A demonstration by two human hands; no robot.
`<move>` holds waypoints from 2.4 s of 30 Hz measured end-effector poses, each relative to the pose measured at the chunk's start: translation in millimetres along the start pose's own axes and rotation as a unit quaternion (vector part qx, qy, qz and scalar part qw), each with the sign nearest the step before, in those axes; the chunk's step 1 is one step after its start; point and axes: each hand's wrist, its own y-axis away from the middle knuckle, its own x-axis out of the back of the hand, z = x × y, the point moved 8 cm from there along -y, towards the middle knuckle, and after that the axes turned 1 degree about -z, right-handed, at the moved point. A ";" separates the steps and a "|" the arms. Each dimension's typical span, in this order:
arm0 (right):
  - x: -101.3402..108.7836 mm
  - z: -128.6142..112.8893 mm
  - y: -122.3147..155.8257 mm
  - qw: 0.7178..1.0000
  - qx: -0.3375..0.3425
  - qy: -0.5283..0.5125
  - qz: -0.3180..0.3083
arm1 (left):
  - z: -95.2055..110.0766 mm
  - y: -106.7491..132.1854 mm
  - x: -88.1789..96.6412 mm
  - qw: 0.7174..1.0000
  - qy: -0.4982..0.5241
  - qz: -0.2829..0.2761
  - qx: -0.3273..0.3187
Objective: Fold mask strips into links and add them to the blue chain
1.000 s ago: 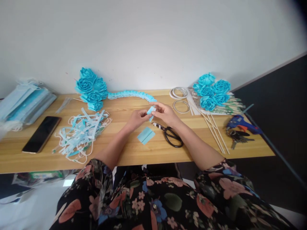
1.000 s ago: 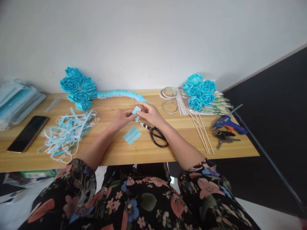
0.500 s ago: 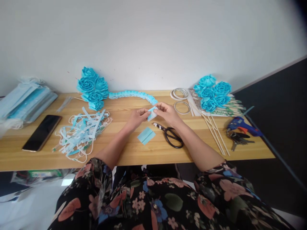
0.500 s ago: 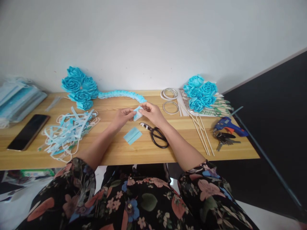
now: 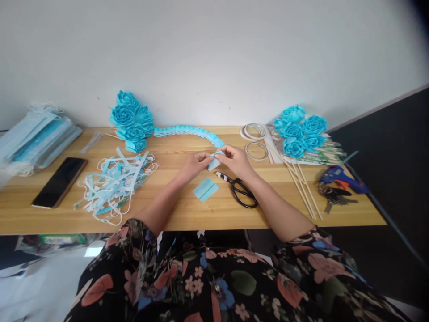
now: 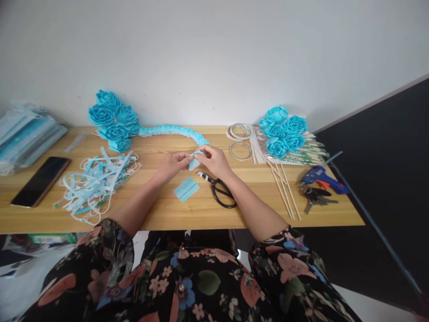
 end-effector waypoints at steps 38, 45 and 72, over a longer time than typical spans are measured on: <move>6.4 -13.2 0.9 0.998 0.040 0.041 0.020 | -9.1 -2.6 8.9 0.998 0.030 0.053 0.027; 1.9 -32.1 4.0 0.990 0.117 0.080 0.005 | -15.3 -4.8 14.6 0.994 0.063 0.074 0.053; -3.4 -26.7 5.6 0.996 0.066 0.035 -0.043 | -7.3 -2.7 16.6 0.993 0.076 0.091 0.010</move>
